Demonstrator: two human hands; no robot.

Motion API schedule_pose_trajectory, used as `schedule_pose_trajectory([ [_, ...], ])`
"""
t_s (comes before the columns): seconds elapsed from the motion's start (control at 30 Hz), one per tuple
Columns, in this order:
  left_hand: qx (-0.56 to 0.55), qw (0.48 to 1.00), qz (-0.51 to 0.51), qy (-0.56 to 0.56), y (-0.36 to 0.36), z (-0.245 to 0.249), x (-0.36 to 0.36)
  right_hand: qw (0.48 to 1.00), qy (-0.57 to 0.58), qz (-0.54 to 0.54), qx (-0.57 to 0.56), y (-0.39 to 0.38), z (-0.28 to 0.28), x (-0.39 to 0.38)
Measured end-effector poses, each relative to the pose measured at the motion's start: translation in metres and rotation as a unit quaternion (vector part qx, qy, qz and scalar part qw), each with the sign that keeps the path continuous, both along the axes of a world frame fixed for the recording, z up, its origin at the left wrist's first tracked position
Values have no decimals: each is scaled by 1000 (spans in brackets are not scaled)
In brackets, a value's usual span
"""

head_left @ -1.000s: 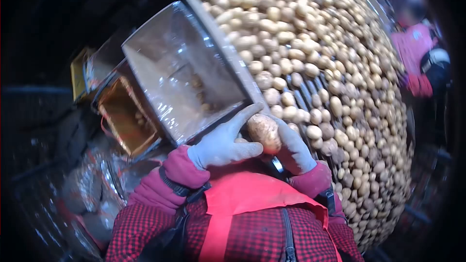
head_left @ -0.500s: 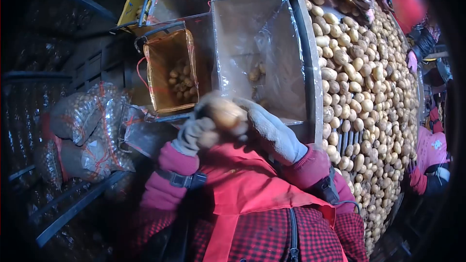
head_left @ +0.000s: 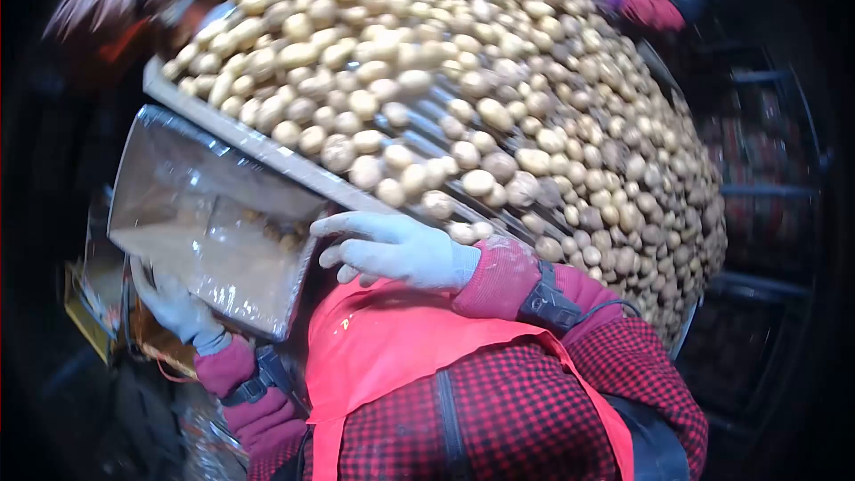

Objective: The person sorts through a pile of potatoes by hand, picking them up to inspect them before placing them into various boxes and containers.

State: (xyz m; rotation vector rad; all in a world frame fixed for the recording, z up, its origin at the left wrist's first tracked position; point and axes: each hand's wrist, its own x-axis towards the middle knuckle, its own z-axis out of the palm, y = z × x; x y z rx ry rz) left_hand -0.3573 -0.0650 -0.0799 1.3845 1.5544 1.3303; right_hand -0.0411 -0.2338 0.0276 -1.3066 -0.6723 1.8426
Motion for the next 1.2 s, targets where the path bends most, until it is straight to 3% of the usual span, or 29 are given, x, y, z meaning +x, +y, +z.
schedule_pose_trajectory([
  [0.07, 38, 982, -161, -88, 5, 19, 76, 997, 5, -77, 8, -23, 3, 20],
  [0.13, 118, 940, -318, 33, -9, 44, 146, 985, 6, -175, 0, -55, 5, 43],
  [0.17, 66, 923, -377, 33, -23, 48, 170, 975, 5, -224, 8, -75, 1, 56],
  [0.2, 79, 889, -449, 31, -35, 51, 197, 962, -51, -265, 42, -100, -4, 68],
  [0.27, 168, 788, -576, 136, -62, 85, 249, 920, -168, -339, 103, -151, -18, 88],
  [0.33, 274, 686, -654, 162, -78, 88, 294, 852, -59, -511, 98, -182, -13, 99],
  [0.37, 294, 639, -688, 178, -87, 94, 315, 843, -199, -498, 35, -197, -11, 107],
  [0.43, 294, 582, -731, 200, -110, 100, 353, 791, -177, -586, 17, -220, -13, 111],
  [0.57, 351, 466, -745, 323, -155, 74, 403, 757, -167, -632, 5, -236, -18, 120],
  [0.7, 352, 439, -707, 428, -175, 43, 414, 758, -187, -624, -7, -232, -18, 125],
  [0.87, 264, 439, -791, 334, -154, 44, 422, 786, -163, -595, 45, -219, -27, 141],
  [1.0, 171, 489, -813, 265, -131, 37, 414, 791, -138, -595, 34, -212, -11, 138],
  [1.1, 126, 561, -787, 224, -119, 49, 404, 792, -105, -599, 45, -218, -23, 138],
  [1.13, -33, 604, -794, 62, -121, 37, 407, 793, -85, -601, 51, -215, -24, 136],
  [1.17, -207, 619, -756, -46, -128, 61, 402, 807, -77, -583, 52, -211, -25, 135],
  [1.2, -252, 644, -719, -74, -125, 73, 399, 822, -67, -563, 52, -205, -25, 133],
])
